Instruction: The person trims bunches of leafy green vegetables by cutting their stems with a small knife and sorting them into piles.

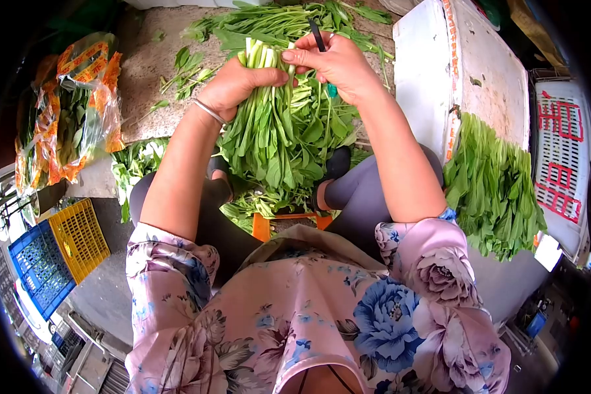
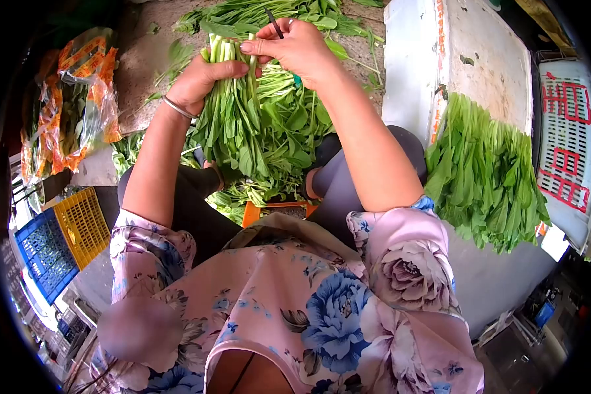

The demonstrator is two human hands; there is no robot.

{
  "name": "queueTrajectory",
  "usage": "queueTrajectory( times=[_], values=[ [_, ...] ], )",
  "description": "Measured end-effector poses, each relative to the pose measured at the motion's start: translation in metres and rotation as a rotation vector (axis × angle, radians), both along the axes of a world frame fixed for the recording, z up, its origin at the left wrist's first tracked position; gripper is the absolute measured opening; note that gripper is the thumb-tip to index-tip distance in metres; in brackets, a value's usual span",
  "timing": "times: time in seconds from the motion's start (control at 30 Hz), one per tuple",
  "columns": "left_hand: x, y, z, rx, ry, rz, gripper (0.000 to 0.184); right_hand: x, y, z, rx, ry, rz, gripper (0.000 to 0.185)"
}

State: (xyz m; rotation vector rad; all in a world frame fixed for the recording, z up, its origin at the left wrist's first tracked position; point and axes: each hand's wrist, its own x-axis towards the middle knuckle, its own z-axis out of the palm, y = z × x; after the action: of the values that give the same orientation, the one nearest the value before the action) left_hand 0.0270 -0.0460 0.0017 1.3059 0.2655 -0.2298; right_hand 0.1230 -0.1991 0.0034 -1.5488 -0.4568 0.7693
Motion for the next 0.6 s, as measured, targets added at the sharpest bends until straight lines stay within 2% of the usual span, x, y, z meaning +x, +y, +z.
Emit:
queueTrajectory(
  times=[0.13,0.17,0.2,0.27,0.33,0.43,0.47,0.53,0.6],
  values=[
    [0.006,0.006,-0.011,-0.063,0.033,0.163,0.022,-0.004,0.01,-0.016,-0.072,-0.012,-0.109,0.044],
    [0.008,0.008,-0.014,-0.095,0.081,0.281,0.022,-0.008,0.013,-0.022,-0.106,-0.076,-0.111,0.049],
    [0.009,0.009,-0.014,-0.126,0.129,0.401,0.023,-0.018,0.014,-0.013,-0.16,-0.134,-0.096,0.06],
    [0.012,0.008,-0.015,-0.222,0.052,0.553,0.022,-0.033,0.02,-0.023,-0.178,-0.349,-0.056,0.086],
    [0.012,0.011,-0.017,-0.354,-0.003,0.522,0.02,-0.044,0.022,-0.016,-0.405,-0.612,0.053,0.11],
    [0.012,0.009,-0.016,-0.419,0.026,0.503,0.024,-0.047,0.026,-0.01,-0.516,-0.548,0.234,0.113],
    [0.01,0.011,-0.021,-0.473,-0.024,0.48,0.028,-0.046,0.026,-0.012,-0.52,-0.401,0.292,0.109],
    [0.011,0.016,-0.026,-0.533,-0.017,0.408,0.038,-0.045,0.025,-0.029,-0.177,-0.347,0.139,0.085],
    [0.006,0.014,-0.011,-0.585,-0.089,0.353,0.041,-0.043,0.027,-0.036,0.058,-0.088,0.052,0.057]
  ],
)
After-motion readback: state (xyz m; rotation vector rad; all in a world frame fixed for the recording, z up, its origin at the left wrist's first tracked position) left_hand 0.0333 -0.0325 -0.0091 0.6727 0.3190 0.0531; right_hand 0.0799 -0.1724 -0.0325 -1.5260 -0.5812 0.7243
